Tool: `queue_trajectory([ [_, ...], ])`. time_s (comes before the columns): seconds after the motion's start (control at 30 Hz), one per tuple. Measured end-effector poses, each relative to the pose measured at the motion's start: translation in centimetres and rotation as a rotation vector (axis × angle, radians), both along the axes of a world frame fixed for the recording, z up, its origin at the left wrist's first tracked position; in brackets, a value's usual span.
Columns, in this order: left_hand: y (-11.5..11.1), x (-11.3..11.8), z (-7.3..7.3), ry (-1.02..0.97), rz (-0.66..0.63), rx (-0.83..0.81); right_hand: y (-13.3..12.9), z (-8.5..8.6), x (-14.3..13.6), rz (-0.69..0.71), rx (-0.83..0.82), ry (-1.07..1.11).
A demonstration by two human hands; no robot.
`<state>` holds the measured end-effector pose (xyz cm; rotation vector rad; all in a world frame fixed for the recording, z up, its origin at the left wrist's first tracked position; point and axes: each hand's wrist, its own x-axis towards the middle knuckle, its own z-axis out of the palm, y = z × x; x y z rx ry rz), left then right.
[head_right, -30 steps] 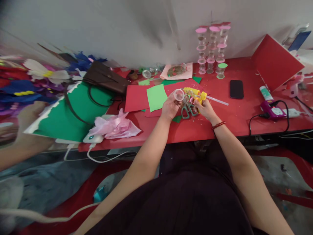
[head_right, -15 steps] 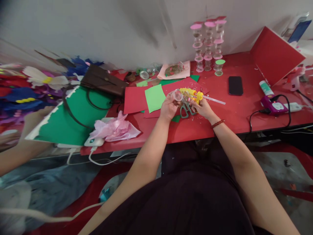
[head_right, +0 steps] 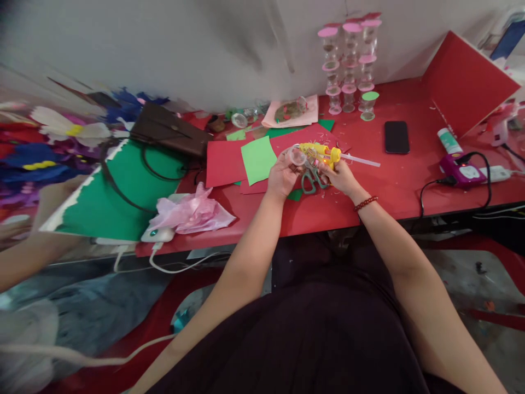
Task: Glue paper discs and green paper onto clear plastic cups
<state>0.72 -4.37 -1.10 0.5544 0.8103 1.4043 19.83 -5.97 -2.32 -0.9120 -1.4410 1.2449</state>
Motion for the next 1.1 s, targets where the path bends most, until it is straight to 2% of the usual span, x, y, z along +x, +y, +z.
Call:
queue_trajectory([
  [0.47, -0.25, 0.14, 0.46, -0.007, 0.025, -0.037, 0.29, -0.49, -0.05, -0.030, 0.010, -0.001],
  [1.1, 0.22, -0.04, -0.24, -0.024, 0.056, -0.067, 0.51, -0.73, 0.17, -0.023, 0.025, -0.035],
])
